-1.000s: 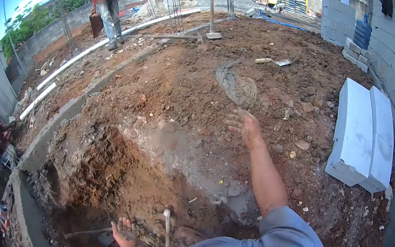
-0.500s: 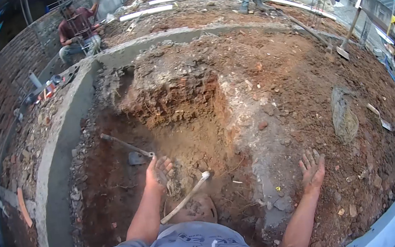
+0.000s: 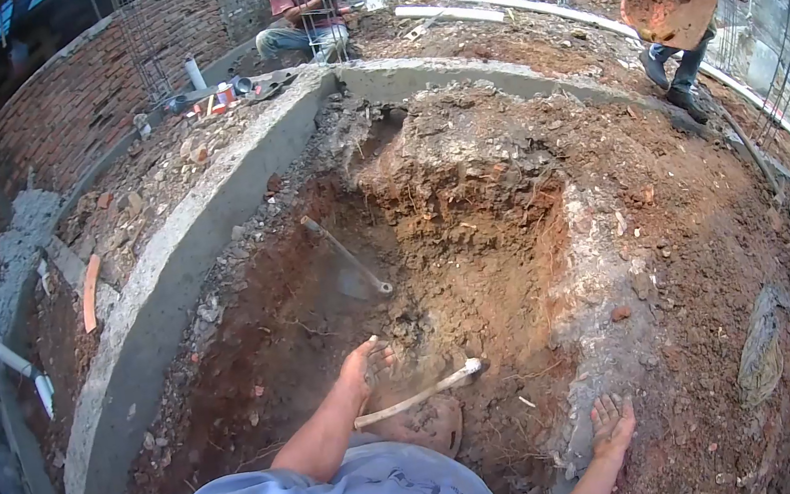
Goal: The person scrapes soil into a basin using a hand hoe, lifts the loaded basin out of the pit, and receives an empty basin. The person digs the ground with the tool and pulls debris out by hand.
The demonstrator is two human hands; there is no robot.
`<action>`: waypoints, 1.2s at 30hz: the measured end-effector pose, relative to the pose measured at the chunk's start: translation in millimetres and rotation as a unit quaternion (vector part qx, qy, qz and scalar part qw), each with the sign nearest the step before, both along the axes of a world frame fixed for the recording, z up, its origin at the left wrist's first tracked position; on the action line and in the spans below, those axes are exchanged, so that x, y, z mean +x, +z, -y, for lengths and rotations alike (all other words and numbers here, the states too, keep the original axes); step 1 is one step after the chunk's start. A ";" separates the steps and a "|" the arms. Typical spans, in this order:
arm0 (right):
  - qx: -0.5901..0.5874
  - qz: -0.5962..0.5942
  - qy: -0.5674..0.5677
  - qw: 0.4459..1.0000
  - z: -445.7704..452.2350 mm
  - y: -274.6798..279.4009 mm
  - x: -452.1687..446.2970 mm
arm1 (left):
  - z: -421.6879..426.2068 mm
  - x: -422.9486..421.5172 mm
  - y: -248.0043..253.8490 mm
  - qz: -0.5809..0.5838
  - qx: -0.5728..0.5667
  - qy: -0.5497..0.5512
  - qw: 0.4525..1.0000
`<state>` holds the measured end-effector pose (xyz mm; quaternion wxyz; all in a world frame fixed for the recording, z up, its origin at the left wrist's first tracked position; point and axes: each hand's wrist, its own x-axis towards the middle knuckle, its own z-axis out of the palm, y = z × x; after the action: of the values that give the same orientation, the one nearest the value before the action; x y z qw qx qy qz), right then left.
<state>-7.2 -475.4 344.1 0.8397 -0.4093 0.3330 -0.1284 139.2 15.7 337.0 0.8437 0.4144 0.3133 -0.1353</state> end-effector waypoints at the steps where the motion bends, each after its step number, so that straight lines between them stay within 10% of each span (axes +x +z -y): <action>1: -0.004 -0.003 0.004 1.000 0.5 -0.5 2.8 | 1.3 -1.2 3.4 0.002 0.010 0.001 1.000; 36: 0.028 0.010 -0.106 0.994 -21.7 25.3 -13.4 | -4.3 -13.8 -4.1 -0.027 0.196 -0.155 0.968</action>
<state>-20.6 -453.7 369.3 0.8360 -0.3467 0.3693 -0.2112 125.4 20.0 332.9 0.7056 0.6116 0.2886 -0.2116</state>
